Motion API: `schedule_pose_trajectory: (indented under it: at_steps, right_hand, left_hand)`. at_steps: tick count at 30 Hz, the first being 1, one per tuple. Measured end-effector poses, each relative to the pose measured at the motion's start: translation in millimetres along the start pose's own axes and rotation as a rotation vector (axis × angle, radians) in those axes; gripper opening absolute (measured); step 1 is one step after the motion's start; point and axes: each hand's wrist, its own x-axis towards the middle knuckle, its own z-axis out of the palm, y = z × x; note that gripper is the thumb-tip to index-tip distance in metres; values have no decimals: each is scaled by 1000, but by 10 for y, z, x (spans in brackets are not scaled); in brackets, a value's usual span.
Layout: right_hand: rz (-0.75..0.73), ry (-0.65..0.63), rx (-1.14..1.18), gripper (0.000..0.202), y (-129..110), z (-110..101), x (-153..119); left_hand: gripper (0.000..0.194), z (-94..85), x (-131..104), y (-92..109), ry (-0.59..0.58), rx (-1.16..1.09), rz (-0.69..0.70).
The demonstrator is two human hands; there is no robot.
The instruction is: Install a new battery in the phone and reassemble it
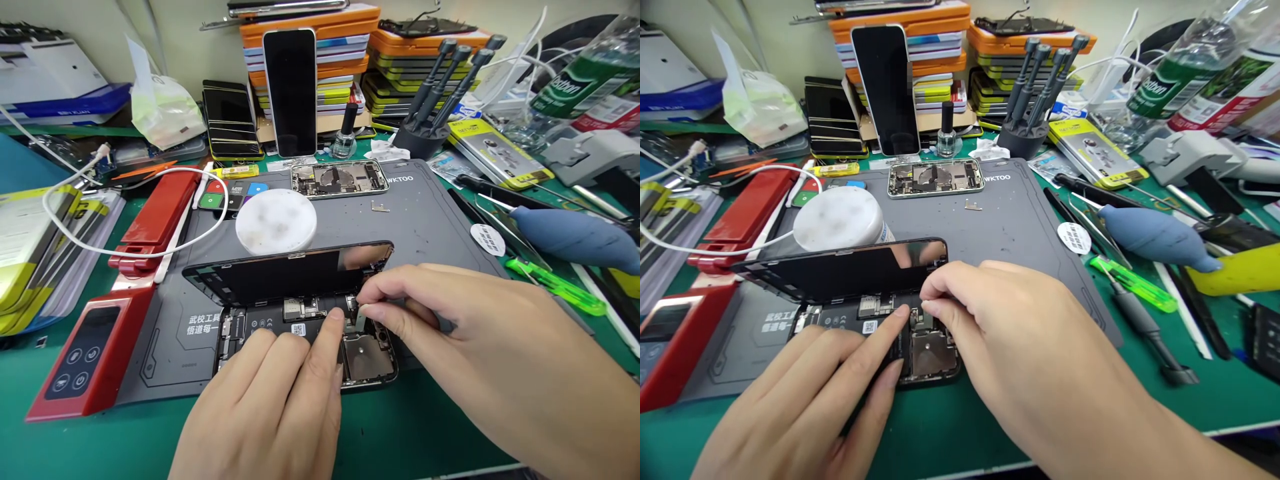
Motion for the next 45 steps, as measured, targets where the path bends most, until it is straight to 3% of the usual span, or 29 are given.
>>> schedule_pose_trajectory:
  at_steps: [24, 31, 45]
  right_hand:
    - [-132, 33, -165, 29, -16, 10, -37]
    - [-183, 46, -219, 28, -16, 38, -56]
    - [-163, 35, -217, 28, -42, 9, -61]
  left_hand:
    - [45, -29, 24, -32, -65, -3, 33]
    - [49, -35, 65, -129, -88, 32, 152]
    - [55, -50, 42, -146, -105, 33, 185]
